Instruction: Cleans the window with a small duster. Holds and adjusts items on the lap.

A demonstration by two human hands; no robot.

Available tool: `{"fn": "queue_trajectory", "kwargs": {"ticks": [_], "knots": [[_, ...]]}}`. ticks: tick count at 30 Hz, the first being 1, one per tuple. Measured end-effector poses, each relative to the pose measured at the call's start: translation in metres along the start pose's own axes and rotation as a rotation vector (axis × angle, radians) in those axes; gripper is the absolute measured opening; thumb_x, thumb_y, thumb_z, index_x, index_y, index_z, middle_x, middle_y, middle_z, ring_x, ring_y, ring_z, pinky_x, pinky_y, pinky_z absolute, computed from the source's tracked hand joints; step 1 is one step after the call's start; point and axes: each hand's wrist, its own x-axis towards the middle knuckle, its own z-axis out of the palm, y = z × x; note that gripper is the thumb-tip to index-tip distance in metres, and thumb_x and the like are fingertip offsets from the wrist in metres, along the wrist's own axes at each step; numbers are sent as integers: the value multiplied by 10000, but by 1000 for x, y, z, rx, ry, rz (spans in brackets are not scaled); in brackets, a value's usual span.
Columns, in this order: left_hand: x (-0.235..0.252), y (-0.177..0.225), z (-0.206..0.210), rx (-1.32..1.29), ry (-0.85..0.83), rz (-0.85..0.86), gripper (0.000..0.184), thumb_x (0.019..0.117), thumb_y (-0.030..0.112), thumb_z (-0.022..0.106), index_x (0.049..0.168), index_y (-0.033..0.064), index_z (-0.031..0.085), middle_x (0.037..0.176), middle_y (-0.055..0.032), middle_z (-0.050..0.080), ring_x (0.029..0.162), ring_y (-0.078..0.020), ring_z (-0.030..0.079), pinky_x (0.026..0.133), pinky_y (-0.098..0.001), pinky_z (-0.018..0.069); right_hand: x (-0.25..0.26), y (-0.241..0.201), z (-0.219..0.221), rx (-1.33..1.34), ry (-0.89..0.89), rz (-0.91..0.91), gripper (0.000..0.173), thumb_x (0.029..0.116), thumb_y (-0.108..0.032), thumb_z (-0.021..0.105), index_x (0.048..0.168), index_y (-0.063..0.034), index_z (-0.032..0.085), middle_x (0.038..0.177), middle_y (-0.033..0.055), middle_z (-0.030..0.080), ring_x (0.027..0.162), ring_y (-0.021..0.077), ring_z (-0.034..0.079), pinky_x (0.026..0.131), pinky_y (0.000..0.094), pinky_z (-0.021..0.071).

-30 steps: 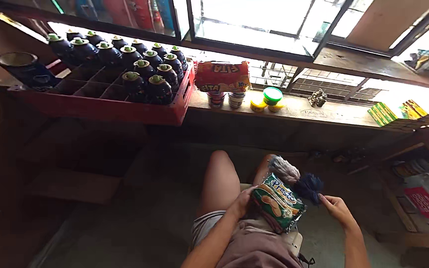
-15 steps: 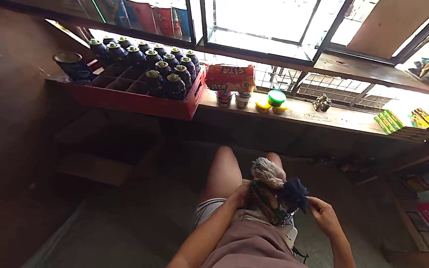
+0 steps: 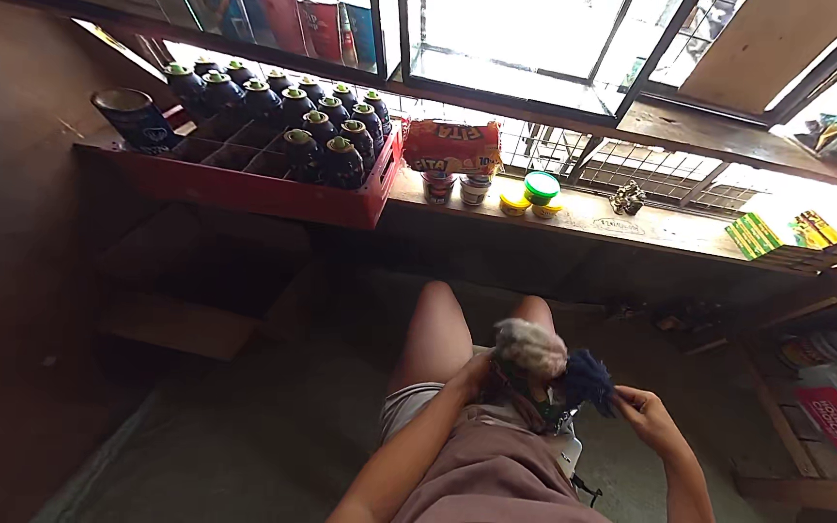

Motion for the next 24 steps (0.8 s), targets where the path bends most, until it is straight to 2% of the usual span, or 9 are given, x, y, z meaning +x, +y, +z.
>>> {"fn": "queue_trajectory", "kwargs": {"ticks": [2, 5, 7, 11, 15, 17, 20, 23, 24], "knots": [[21, -12, -4, -86, -5, -24, 466, 1127, 369, 257, 1146, 62, 607, 895, -71, 682, 788, -184, 657, 717, -380, 549, -3, -4, -2, -1, -12, 26, 226, 1000, -101, 574, 1039, 44, 743, 902, 83, 747, 807, 38, 667, 803, 256, 547], [3, -5, 0, -103, -19, 32, 394, 1121, 274, 245, 1087, 98, 596, 841, -4, 640, 744, -98, 615, 702, -305, 535, -9, -6, -7, 95, -193, 3, 210, 972, -144, 584, 969, -8, 744, 806, -46, 710, 715, -72, 603, 704, 154, 512], [9, -5, 1, -95, -16, 25, 408, 1121, 309, 263, 1076, 101, 611, 838, -17, 663, 747, -116, 637, 708, -324, 546, -9, 1, -14, 77, -154, 16, 226, 982, -150, 579, 997, -6, 753, 830, -25, 726, 732, -54, 620, 727, 176, 525], [25, -11, -2, -87, 25, -51, 459, 1122, 371, 269, 1071, 85, 624, 851, -60, 692, 768, -178, 670, 718, -377, 560, -6, 6, -12, -23, 41, 75, 225, 1014, -108, 576, 1000, 42, 743, 847, 98, 720, 763, 90, 640, 782, 329, 530], [3, -9, 0, -109, 41, 35, 408, 1114, 262, 218, 1008, 109, 581, 766, -13, 658, 683, -113, 638, 641, -316, 549, -8, 1, -9, 106, -172, 11, 226, 991, -145, 581, 992, 12, 744, 840, -7, 718, 736, -46, 607, 733, 187, 517], [12, -10, -1, -93, 47, 17, 413, 1125, 298, 231, 1057, 90, 581, 809, -37, 640, 718, -145, 621, 666, -346, 535, -5, 6, -11, 77, -104, 36, 226, 999, -139, 577, 991, 12, 744, 840, 17, 716, 750, -7, 619, 752, 230, 523], [27, -12, -4, -74, 48, -62, 474, 1115, 383, 264, 1093, 81, 627, 879, -84, 703, 789, -208, 682, 716, -402, 569, 1, 2, -9, 7, 19, 114, 222, 1029, -108, 580, 1048, 46, 739, 930, 135, 739, 850, 132, 676, 856, 363, 533], [18, -12, -6, -106, 57, -42, 442, 1126, 333, 214, 1160, 63, 562, 898, -98, 660, 776, -209, 638, 702, -397, 535, 3, -2, -5, 78, -137, 44, 231, 1011, -131, 588, 1068, 33, 741, 937, 73, 743, 821, 21, 651, 809, 236, 530], [12, -15, -8, -127, 61, 11, 405, 1127, 281, 200, 1106, 83, 553, 831, -57, 655, 718, -161, 635, 649, -348, 541, 3, 0, -5, 115, -199, 22, 231, 1003, -138, 593, 1051, 32, 740, 904, 45, 733, 783, -11, 629, 771, 206, 522]]}}
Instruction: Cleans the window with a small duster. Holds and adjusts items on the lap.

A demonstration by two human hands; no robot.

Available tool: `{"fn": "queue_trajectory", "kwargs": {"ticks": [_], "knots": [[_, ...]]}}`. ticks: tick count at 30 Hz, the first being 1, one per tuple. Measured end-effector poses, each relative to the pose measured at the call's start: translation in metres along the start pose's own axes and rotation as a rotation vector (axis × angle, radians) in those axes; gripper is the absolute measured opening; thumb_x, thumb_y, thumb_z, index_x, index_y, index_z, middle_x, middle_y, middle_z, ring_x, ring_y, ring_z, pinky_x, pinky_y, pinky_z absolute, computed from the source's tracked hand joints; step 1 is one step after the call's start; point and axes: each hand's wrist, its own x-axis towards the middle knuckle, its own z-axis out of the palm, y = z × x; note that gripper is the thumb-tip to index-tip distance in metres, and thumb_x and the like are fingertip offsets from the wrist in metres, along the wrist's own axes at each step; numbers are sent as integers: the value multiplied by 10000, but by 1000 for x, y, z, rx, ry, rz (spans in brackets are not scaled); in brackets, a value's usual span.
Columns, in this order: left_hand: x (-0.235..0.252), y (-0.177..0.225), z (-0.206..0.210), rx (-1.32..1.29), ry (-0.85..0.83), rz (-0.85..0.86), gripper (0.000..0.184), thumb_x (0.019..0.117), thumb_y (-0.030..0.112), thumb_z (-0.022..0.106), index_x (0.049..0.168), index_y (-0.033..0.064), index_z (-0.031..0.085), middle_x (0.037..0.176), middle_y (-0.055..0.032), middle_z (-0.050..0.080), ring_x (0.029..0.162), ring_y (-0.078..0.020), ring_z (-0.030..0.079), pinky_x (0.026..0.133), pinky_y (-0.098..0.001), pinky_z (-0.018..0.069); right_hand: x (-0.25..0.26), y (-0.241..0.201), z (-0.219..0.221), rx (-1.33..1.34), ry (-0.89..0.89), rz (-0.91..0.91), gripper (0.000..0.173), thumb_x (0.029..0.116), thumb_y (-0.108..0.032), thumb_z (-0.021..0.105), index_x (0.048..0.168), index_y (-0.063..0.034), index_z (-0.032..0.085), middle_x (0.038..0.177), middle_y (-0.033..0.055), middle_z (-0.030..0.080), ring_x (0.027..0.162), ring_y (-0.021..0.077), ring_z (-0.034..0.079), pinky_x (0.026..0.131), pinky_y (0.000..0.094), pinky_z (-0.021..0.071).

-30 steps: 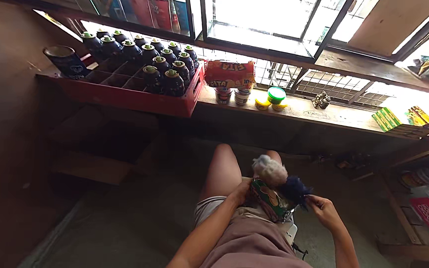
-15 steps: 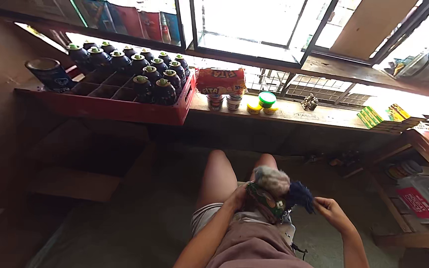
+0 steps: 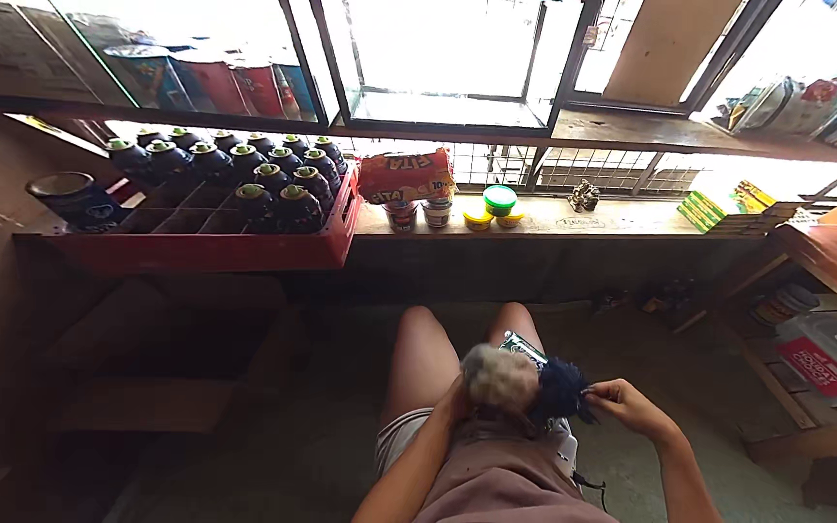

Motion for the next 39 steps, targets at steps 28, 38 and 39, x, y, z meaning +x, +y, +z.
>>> {"fn": "queue_trajectory", "kwargs": {"ticks": [28, 38, 39], "knots": [[10, 2, 6, 59, -25, -42, 479, 1125, 377, 224, 1124, 73, 595, 882, -83, 679, 767, -197, 654, 701, -390, 549, -10, 6, -2, 59, 118, 14, 184, 978, -137, 627, 975, -3, 752, 779, -33, 703, 658, -59, 566, 657, 161, 481], [20, -8, -4, 33, -59, 7, 448, 1124, 349, 239, 1142, 59, 581, 872, -73, 664, 745, -179, 639, 683, -375, 547, -3, 9, -2, 87, 82, -29, 186, 954, -158, 627, 919, -27, 755, 729, -68, 691, 633, -67, 571, 626, 155, 486], [25, -15, -14, -9, -134, 63, 427, 1123, 316, 250, 1181, 48, 577, 910, -67, 660, 784, -162, 630, 726, -366, 543, -3, 10, -2, 102, 28, -38, 182, 942, -172, 635, 908, -42, 758, 725, -87, 692, 633, -78, 575, 621, 145, 485]]}}
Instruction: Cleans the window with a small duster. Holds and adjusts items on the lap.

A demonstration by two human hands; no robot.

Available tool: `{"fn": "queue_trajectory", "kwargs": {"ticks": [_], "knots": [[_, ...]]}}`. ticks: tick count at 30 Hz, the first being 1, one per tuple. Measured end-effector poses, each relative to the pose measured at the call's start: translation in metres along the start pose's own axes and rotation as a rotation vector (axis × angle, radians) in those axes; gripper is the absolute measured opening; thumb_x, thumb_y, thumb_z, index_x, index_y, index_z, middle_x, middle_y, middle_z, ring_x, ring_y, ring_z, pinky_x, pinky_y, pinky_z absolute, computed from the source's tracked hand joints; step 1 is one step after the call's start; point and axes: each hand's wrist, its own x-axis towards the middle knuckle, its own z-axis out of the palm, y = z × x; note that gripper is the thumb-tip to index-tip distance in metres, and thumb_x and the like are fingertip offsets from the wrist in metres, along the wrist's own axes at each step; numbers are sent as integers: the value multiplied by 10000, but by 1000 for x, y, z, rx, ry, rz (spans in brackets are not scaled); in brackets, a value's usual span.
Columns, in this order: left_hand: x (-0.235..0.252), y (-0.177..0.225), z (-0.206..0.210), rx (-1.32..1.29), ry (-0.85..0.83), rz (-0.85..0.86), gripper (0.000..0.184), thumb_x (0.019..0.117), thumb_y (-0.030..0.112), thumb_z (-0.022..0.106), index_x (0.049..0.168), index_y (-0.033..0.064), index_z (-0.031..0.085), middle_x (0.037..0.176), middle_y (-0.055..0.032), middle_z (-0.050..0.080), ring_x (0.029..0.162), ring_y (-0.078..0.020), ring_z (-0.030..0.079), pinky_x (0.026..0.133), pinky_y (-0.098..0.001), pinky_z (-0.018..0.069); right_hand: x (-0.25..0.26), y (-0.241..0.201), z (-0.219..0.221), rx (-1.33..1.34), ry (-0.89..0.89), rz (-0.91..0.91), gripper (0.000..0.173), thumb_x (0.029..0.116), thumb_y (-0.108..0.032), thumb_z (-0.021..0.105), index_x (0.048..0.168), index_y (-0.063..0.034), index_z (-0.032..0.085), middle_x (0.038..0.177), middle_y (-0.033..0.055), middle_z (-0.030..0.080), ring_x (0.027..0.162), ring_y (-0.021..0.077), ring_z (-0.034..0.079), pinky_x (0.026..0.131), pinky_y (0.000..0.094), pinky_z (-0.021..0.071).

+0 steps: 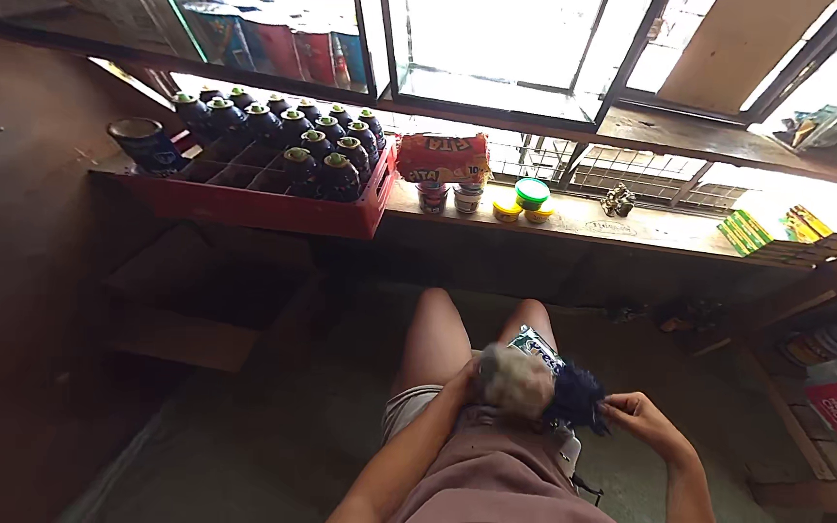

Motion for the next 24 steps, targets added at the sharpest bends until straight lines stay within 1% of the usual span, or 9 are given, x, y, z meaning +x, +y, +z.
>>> {"fn": "queue_trajectory", "kwargs": {"ticks": [3, 6, 10, 12, 16, 20, 21, 22, 24], "knots": [[-9, 14, 17, 50, 71, -59, 434, 1125, 350, 251, 1097, 83, 591, 831, -43, 654, 723, -155, 627, 676, -356, 536, 2, 9, -2, -8, 105, 32, 186, 941, -165, 630, 891, -36, 756, 705, -72, 687, 611, -64, 566, 607, 158, 479], [-11, 22, 25, 85, 106, -146, 488, 1122, 412, 246, 1100, 92, 614, 867, -59, 679, 771, -179, 654, 713, -371, 543, 2, 11, -1, -47, 269, 50, 194, 966, -123, 612, 902, 2, 746, 692, -46, 675, 591, -60, 543, 601, 159, 466], [-21, 24, 25, 61, 88, -105, 450, 1123, 367, 246, 1099, 80, 592, 841, -49, 635, 738, -159, 612, 692, -363, 527, -6, -2, -4, 2, 27, 31, 164, 924, -183, 649, 877, -76, 764, 679, -113, 671, 584, -80, 549, 570, 139, 459], [-23, 24, 27, 53, 73, -84, 432, 1122, 360, 271, 1074, 105, 617, 830, -30, 664, 741, -137, 644, 699, -346, 550, -8, 2, -5, 21, 16, 38, 158, 907, -186, 660, 878, -80, 774, 684, -106, 685, 587, -69, 561, 566, 146, 463], [-10, 20, 23, 51, 73, -148, 490, 1121, 409, 250, 1090, 82, 614, 866, -72, 684, 773, -197, 663, 724, -391, 552, -1, 15, -5, -32, 291, 58, 196, 963, -130, 613, 896, -4, 747, 674, -53, 657, 567, -47, 522, 570, 169, 446], [-15, 25, 25, 57, 85, -121, 460, 1125, 379, 257, 1133, 64, 592, 889, -85, 656, 776, -202, 638, 726, -403, 541, -5, -1, -6, 43, 49, 55, 170, 937, -153, 625, 910, -63, 766, 652, -107, 648, 529, -67, 500, 511, 137, 413], [-22, 26, 30, 43, 100, -92, 419, 1125, 344, 271, 1079, 79, 592, 841, -50, 627, 736, -157, 607, 700, -360, 524, -6, -2, -5, 58, -27, 55, 159, 927, -165, 633, 894, -85, 766, 655, -126, 647, 541, -74, 511, 519, 133, 420], [-22, 24, 30, 37, 93, -63, 409, 1124, 333, 272, 1032, 109, 602, 805, -9, 641, 714, -107, 621, 685, -310, 539, -6, -1, -3, 59, -55, 58, 151, 918, -172, 633, 859, -104, 754, 648, -136, 635, 551, -77, 511, 532, 137, 419], [-21, 24, 29, 43, 97, -89, 430, 1121, 346, 256, 1032, 98, 596, 803, -27, 636, 708, -136, 614, 672, -340, 527, -3, 4, 1, 54, 39, 58, 164, 921, -156, 623, 852, -83, 752, 646, -117, 644, 556, -70, 522, 545, 146, 436]]}}
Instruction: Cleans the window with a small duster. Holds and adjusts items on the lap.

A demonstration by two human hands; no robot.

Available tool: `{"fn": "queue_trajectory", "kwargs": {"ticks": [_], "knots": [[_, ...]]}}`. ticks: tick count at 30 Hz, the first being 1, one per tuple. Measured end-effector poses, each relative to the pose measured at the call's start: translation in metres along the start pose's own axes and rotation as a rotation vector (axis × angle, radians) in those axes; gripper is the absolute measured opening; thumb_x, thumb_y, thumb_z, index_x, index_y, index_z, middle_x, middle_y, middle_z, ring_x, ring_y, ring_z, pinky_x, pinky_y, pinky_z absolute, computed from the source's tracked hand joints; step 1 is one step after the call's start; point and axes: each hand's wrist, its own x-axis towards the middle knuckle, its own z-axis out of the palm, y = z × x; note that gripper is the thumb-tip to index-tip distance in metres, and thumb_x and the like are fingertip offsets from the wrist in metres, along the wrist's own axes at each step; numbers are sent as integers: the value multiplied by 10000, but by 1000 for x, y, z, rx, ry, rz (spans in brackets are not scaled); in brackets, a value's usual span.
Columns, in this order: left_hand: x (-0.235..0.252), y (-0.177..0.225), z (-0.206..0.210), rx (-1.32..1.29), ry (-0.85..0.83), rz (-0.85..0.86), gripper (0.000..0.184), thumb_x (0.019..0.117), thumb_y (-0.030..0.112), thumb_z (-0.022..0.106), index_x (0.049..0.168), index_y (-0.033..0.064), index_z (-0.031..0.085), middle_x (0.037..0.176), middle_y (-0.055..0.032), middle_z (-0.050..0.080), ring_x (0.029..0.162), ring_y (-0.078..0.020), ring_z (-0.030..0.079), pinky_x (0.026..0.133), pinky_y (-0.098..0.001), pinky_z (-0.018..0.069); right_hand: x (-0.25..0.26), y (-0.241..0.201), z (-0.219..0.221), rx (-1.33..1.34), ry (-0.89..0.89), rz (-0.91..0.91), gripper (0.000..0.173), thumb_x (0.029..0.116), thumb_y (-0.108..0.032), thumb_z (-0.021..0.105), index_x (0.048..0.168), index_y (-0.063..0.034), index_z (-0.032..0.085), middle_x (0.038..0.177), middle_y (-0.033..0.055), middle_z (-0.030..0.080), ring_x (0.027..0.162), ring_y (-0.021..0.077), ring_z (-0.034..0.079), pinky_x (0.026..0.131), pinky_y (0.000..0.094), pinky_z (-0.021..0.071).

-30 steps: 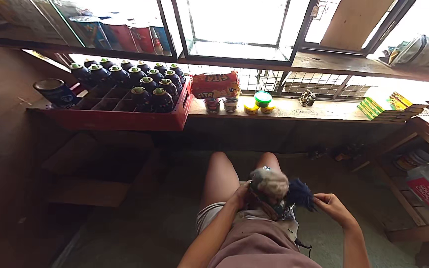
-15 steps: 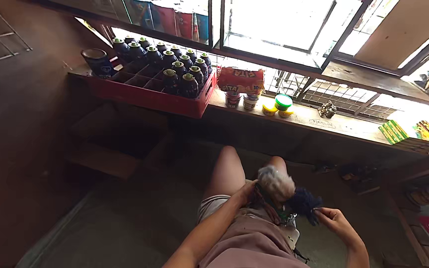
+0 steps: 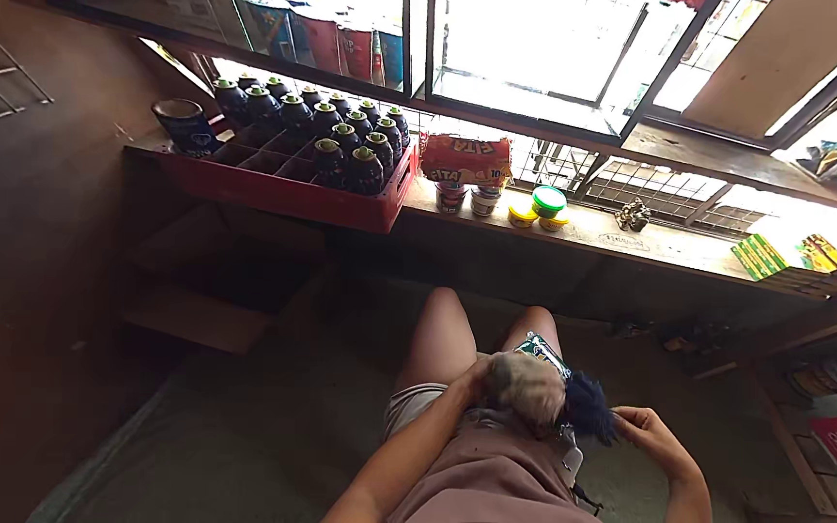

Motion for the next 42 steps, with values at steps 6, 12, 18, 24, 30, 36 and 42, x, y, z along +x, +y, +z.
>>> {"fn": "queue_trajectory", "kwargs": {"ticks": [6, 12, 18, 24, 30, 36, 42], "knots": [[-5, 0, -4, 9, -9, -27, 453, 1129, 352, 210, 1150, 73, 566, 881, -61, 645, 760, -172, 625, 693, -371, 534, 7, -16, 4, -22, 14, -10, 175, 956, -130, 611, 883, -50, 749, 655, -103, 642, 543, -75, 499, 532, 135, 416], [1, 1, -2, 49, 26, -51, 479, 1127, 389, 237, 1116, 69, 593, 843, -58, 648, 729, -172, 622, 686, -369, 532, 19, -6, 8, -73, 145, -15, 211, 983, -124, 596, 857, -15, 725, 651, -55, 618, 562, -36, 500, 574, 187, 434], [-2, -6, -12, 128, -73, 118, 424, 1129, 255, 229, 1270, 11, 545, 1028, -94, 657, 883, -150, 628, 813, -350, 540, 12, -14, 5, -5, -102, -34, 180, 958, -167, 622, 876, -64, 745, 661, -118, 636, 561, -77, 508, 553, 139, 428], [12, -2, -4, 47, 3, -55, 504, 1121, 413, 236, 1102, 87, 620, 864, -74, 703, 760, -195, 680, 687, -374, 563, 18, 9, 3, -62, 214, 27, 249, 1008, -92, 555, 804, -13, 674, 593, -59, 533, 518, -18, 446, 535, 194, 395], [-4, -2, -2, -5, -44, 30, 451, 1122, 347, 224, 1062, 116, 607, 817, -15, 668, 721, -116, 644, 675, -318, 554, 3, -5, -7, 26, -108, -4, 178, 952, -173, 609, 867, -87, 740, 668, -121, 638, 569, -67, 523, 557, 146, 434], [16, -2, -5, 46, 16, -83, 506, 1118, 426, 249, 1093, 85, 621, 850, -74, 691, 748, -199, 669, 690, -383, 558, 11, 3, -7, -54, 154, -3, 213, 972, -118, 586, 801, -51, 695, 617, -82, 585, 538, -43, 483, 550, 173, 417], [11, -13, -14, -52, -70, 52, 427, 1121, 334, 261, 1087, 82, 603, 822, -36, 653, 718, -138, 623, 674, -339, 539, 12, 0, -6, -45, -47, -46, 189, 947, -196, 621, 856, -73, 731, 684, -112, 645, 606, -74, 541, 599, 148, 454]]}}
